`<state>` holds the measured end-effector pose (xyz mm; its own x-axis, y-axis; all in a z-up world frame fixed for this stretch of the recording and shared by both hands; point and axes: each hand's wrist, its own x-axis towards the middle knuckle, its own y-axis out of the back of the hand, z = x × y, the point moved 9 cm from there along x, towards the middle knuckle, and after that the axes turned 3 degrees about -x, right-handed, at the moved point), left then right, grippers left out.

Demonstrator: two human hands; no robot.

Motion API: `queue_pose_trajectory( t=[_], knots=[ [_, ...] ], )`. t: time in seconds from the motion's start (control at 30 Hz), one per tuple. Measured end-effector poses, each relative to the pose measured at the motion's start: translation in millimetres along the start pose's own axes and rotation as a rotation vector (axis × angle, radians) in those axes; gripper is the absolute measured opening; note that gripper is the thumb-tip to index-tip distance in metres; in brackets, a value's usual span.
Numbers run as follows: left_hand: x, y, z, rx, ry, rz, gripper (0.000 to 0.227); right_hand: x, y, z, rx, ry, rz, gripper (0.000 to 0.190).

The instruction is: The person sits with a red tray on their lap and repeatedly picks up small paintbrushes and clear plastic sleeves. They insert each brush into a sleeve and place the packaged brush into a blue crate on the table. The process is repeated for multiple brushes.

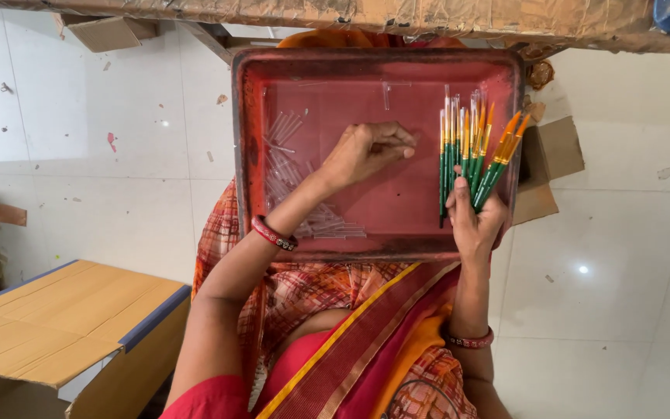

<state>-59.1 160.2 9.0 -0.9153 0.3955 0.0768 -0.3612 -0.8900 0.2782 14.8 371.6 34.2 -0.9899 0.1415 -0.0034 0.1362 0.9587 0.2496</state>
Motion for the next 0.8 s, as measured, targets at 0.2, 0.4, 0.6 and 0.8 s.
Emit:
queue_pose_trajectory(
  t=[0.2,0.4,0.6,0.8],
  knots=[
    [10.7,5.7,28.2,-0.606,0.07,-0.109,0.026,-12.9,-21.9,8.0,0.301,-0.131,-0.182,0.021],
    [12.0,18.7,43.8,-0.77,0.074,-0.098,0.031,-20.2,-23.4,7.3,0.27,-0.091,-0.222,0.016],
    [11.1,13.2,50.7,-0.738,0.084,-0.074,0.027,-21.3,-25.7,4.7,0.271,-0.078,-0.216,0.018],
    [-1.3,-5.2,30.9,-0.454,0.183,0.004,0.032,-24.9,-40.1,7.0,0.187,-0.088,-0.171,0.02]
  ],
)
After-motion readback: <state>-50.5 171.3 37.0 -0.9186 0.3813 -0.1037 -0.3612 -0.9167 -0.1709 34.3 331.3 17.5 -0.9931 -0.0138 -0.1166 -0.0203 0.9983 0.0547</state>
